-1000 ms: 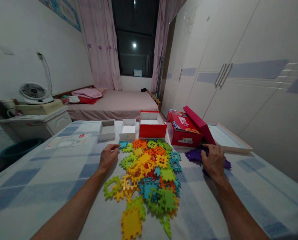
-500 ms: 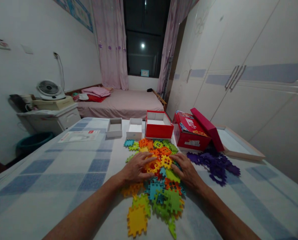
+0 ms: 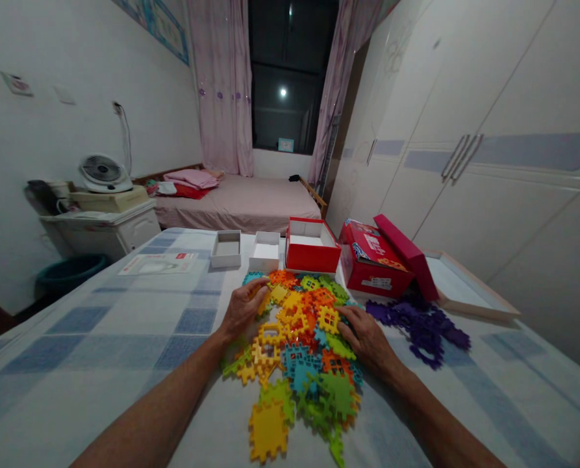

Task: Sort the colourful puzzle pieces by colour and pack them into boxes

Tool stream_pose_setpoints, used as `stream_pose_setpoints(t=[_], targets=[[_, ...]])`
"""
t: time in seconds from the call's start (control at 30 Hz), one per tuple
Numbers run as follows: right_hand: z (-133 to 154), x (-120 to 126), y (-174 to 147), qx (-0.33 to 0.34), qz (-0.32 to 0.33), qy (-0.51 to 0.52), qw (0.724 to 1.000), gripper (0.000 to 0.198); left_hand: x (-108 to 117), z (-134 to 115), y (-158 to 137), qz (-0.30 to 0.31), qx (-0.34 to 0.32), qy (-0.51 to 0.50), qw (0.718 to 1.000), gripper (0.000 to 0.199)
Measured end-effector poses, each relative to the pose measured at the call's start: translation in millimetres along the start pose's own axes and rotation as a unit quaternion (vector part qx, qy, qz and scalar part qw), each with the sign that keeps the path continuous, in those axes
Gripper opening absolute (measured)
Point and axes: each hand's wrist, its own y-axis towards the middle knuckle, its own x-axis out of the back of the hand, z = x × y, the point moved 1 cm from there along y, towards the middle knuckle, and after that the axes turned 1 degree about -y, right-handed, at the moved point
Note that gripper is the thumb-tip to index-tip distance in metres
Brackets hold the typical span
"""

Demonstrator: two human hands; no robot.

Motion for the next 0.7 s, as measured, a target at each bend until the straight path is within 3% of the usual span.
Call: stream_pose_setpoints(t=[0.27, 0.57, 0.7], targets=[[29.9, -8.2, 35.4, 0.063, 0.044, 0.006, 0.997, 0.032, 4.3, 5.1, 5.2, -0.067, 0.056, -0.102, 0.991, 0.039], [87.7, -36.0, 80.8, 0.142, 0.120, 0.058, 0.981, 0.049, 12.1, 16.1, 10.3, -0.083, 0.055, -0.055, 0.994, 0.039], [84.8, -28.6, 84.5, 0.135, 0.085, 0.125, 0.979, 0.040, 13.8, 22.2, 12.4, -0.086, 0.072, -0.066, 0.992, 0.040]])
